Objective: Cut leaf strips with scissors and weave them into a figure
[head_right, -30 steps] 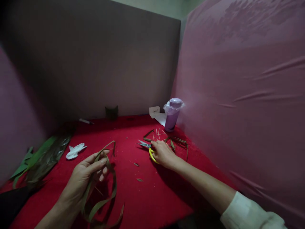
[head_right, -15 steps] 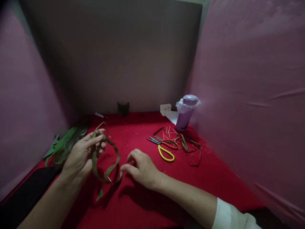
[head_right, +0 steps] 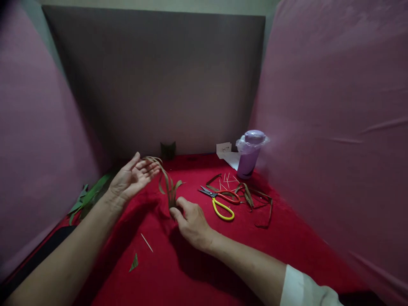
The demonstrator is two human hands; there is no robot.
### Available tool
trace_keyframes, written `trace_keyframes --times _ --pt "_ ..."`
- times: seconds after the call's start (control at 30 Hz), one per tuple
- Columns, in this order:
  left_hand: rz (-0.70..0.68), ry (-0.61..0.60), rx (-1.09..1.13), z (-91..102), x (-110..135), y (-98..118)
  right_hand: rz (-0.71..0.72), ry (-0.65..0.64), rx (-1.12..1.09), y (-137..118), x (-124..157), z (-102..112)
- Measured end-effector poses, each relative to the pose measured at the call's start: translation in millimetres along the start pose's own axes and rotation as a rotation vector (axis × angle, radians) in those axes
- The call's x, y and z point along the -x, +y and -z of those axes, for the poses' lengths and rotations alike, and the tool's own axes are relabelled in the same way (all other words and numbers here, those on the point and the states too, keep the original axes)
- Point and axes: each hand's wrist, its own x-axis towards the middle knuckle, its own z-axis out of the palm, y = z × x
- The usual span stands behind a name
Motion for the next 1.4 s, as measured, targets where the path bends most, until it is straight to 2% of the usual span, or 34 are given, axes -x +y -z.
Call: trace_keyframes --times 0.07,0.17,0.23,0.33,0.5,0.6,0.9,1.13,1.4 --pt "0.063 0.025 -0.079 5.6 -2.1 -17.7 -0.114 -0.02 -0.111 8.2 -4.9 1.3" --pt "0.081 0.07 -0.189 18.2 7.0 -52.8 -0.26 -0.084 -0.269 21.3 -9.1 -1.0" --pt "0.111 0.041 -0.256 23.8 16.4 -71.6 -0.318 -0.093 -0.35 26.3 -9.3 -2.0" --pt "0.137 -0.041 -0.338 23.9 26.7 -84.6 -0.355 -0.092 -0.435 26.9 -7.7 -1.6" --pt "0.19 -0.18 -0.4 16.6 32.2 -87.3 -0.378 -0.105 -0.501 26.9 -6.4 -1.7" --pt "0.215 -0.215 -0.402 15.7 34.8 -90.2 -0.394 -0.115 -0.522 30.1 -6.2 -1.9" --pt "0.22 -0.209 -0.311 17.1 38.3 -96.2 -0.38 -0.117 -0.597 23.5 -5.2 1.0" --pt "0.227 -0.235 -0.305 14.1 39.5 -95.6 -0.395 -0.125 -0.657 27.7 -5.4 0.0" --pt "0.147 -0.176 -0.327 17.5 37.0 -94.4 -0.396 -0.13 -0.653 25.2 -5.1 1.3"
